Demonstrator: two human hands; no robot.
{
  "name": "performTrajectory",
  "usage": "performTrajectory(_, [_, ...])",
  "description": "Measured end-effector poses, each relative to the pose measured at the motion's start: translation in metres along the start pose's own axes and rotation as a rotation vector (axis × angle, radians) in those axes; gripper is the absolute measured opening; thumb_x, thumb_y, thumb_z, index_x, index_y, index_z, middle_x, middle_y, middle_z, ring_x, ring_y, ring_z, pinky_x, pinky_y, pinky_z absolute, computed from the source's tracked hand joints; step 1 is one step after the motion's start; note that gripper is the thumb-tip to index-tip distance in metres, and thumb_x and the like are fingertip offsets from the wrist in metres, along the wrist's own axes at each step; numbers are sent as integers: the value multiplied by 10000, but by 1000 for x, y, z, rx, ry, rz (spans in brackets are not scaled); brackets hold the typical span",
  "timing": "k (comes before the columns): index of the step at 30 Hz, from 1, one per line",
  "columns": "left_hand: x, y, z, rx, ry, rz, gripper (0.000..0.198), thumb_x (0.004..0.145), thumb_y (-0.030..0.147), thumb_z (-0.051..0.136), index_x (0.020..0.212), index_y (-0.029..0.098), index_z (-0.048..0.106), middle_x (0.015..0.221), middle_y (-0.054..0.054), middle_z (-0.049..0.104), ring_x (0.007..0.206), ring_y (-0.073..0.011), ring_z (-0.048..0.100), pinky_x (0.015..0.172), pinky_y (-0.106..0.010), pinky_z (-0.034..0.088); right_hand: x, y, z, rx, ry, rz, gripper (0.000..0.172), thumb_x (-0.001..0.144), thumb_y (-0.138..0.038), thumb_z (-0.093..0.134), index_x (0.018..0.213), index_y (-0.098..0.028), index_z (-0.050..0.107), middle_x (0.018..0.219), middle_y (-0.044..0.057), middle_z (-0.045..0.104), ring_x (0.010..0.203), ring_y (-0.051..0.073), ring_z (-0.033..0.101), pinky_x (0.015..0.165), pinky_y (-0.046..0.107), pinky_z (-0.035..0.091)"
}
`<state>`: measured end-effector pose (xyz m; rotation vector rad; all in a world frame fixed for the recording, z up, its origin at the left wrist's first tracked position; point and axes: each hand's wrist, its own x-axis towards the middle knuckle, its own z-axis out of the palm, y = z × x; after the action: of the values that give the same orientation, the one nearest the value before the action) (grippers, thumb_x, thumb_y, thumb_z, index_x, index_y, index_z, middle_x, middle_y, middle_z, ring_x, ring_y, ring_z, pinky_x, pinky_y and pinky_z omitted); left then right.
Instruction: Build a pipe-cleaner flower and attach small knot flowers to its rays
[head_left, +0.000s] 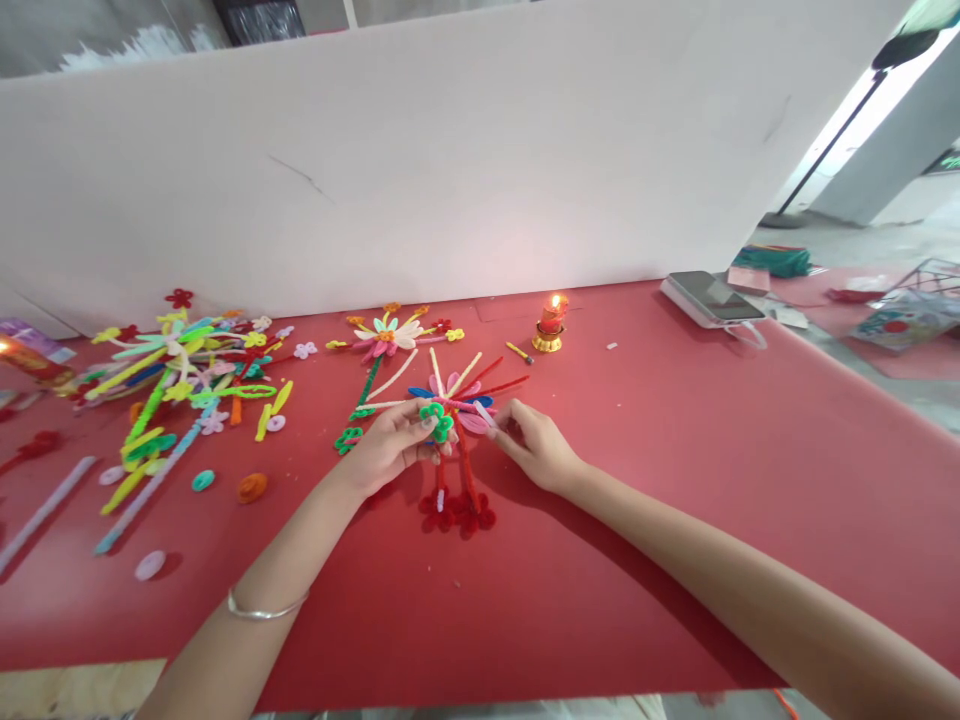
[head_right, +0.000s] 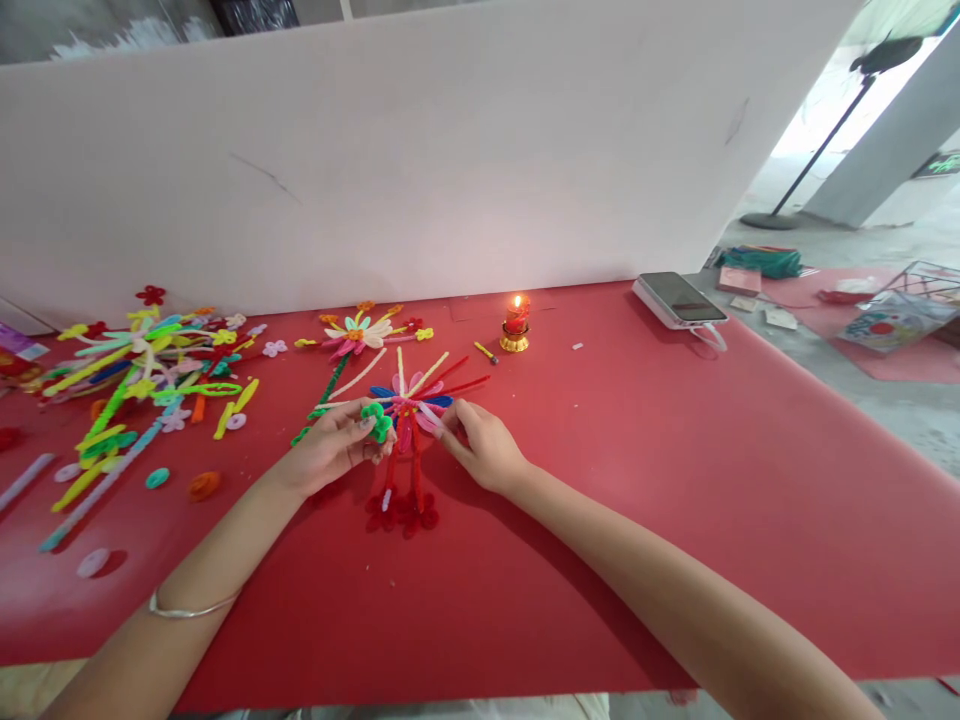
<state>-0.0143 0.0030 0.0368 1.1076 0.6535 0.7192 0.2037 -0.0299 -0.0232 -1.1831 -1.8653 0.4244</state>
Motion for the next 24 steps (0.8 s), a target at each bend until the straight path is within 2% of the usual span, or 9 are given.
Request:
performTrajectory(4, [1,-2,0,15,-1,-2,143,772,257,650,815,160,554,762,-52,665,688,-142,637,617,-241,518,1,-1,0,1,-8,-40,161,887,-315,442,789,-192,474,718,12,563,654,122,512,612,236,404])
performTrajectory(11, [2,-4,-1,24,12,-9,171,774,279,644,815,166,523,762,-50,666,681,-155,652,624,-255,518,1,1,-1,-15,-21,-119,149,907,-269,405,894,-184,527,808,46,586,750,141,538,699,257,431])
performTrajectory(24, [6,-8,-3,-9,26,-8,182,762,250,658,820,145,521,741,-43,668,666,-152,657,604,-236,525,3,-3,-4,-56,-61,-145,227,932,-252,336,942,-171,547,789,68,569,724,156,509,685,279,423])
